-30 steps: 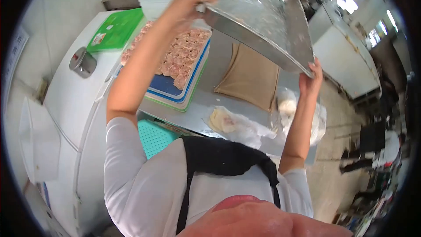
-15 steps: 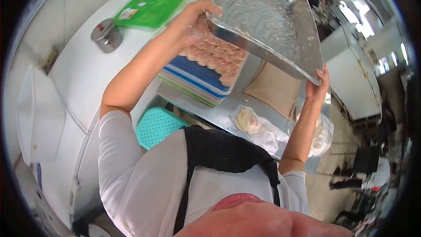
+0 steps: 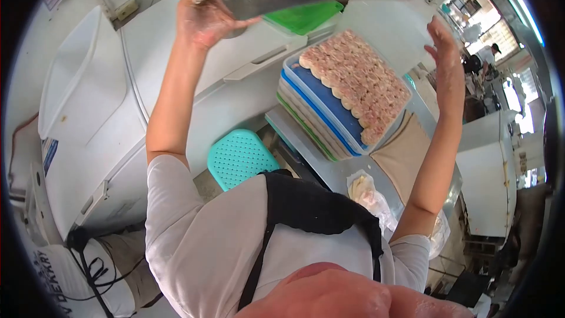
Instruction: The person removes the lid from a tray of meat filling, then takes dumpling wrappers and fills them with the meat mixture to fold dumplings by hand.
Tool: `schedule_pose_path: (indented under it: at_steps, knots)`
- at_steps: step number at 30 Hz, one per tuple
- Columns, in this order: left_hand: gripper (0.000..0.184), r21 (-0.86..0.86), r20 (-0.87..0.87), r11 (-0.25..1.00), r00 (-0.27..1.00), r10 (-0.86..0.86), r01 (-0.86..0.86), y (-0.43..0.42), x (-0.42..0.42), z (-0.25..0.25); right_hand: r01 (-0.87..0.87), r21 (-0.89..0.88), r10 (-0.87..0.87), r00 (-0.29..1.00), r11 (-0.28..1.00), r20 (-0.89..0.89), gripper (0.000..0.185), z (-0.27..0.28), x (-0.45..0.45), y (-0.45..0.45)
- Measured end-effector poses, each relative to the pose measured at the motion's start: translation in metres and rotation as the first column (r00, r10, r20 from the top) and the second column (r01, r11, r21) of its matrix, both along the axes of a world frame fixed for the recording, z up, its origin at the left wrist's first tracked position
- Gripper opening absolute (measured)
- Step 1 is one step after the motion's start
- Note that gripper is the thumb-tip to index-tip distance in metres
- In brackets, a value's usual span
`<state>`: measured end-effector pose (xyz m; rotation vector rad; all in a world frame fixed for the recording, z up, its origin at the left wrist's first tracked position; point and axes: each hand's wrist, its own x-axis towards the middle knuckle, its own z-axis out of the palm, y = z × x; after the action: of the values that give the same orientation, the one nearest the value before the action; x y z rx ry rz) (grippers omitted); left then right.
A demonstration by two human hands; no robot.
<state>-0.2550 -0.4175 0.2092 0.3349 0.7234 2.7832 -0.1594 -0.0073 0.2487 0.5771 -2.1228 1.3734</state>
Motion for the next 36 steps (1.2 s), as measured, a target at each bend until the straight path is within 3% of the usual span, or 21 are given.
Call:
schedule_pose_path:
  at_steps: [1,5,7,9,13,16,17,21,24,26,33,36]
  knots:
    - [0.065,0.022,-0.008,0.997,0.997,0.075,-0.075,-0.016,-0.004,0.001,0.049,0.168,-0.047,0.999,0.985,-0.021,0.061,-0.008,0.002,-0.004]
    - [0.056,0.032,-0.032,0.972,0.972,0.234,-0.233,-0.080,-0.034,0.006,0.155,0.282,-0.156,0.988,0.947,-0.018,0.059,-0.050,0.020,0.024]
    - [0.057,-0.042,-0.013,0.930,0.931,0.364,-0.364,-0.110,-0.051,0.008,0.284,0.314,-0.298,0.955,0.906,-0.005,0.055,-0.074,0.025,0.064]
    - [0.053,-0.093,-0.022,0.886,0.891,0.454,-0.454,-0.134,-0.065,0.010,0.379,0.107,-0.391,0.913,0.919,0.122,0.051,-0.102,0.038,0.103]
    - [0.051,-0.193,0.068,0.745,0.748,0.660,-0.639,-0.179,-0.089,-0.001,0.676,0.007,-0.653,0.708,0.736,0.268,0.048,-0.134,0.076,0.146]
    - [0.053,-0.202,0.011,0.778,0.793,0.609,-0.595,-0.236,-0.115,-0.036,0.734,-0.048,-0.683,0.651,0.677,0.331,0.048,-0.156,0.096,0.159]
    - [0.050,-0.244,0.036,0.713,0.728,0.684,-0.657,-0.240,-0.117,-0.045,0.736,-0.042,-0.685,0.648,0.675,0.333,0.048,-0.163,0.099,0.163]
    - [0.041,-0.256,0.106,0.701,0.701,0.705,-0.666,-0.273,-0.135,-0.085,0.737,-0.011,-0.682,0.630,0.675,0.370,0.046,-0.177,0.088,0.163]
    - [0.031,-0.397,0.134,0.636,0.644,0.753,-0.661,-0.302,-0.150,-0.117,0.721,0.024,-0.669,0.628,0.692,0.398,0.045,-0.179,0.072,0.152]
    - [0.024,-0.523,0.065,0.565,0.631,0.773,-0.639,-0.339,-0.164,-0.145,0.706,0.047,-0.658,0.632,0.707,0.411,0.044,-0.180,0.060,0.148]
    - [0.030,-0.576,0.087,0.592,0.677,0.731,-0.565,-0.381,-0.162,-0.174,0.658,0.008,-0.609,0.692,0.753,0.388,0.040,-0.179,0.042,0.132]
    - [0.038,-0.639,0.077,0.516,0.621,0.780,-0.570,-0.366,-0.151,-0.165,0.659,0.005,-0.604,0.685,0.752,0.407,0.040,-0.179,0.035,0.126]
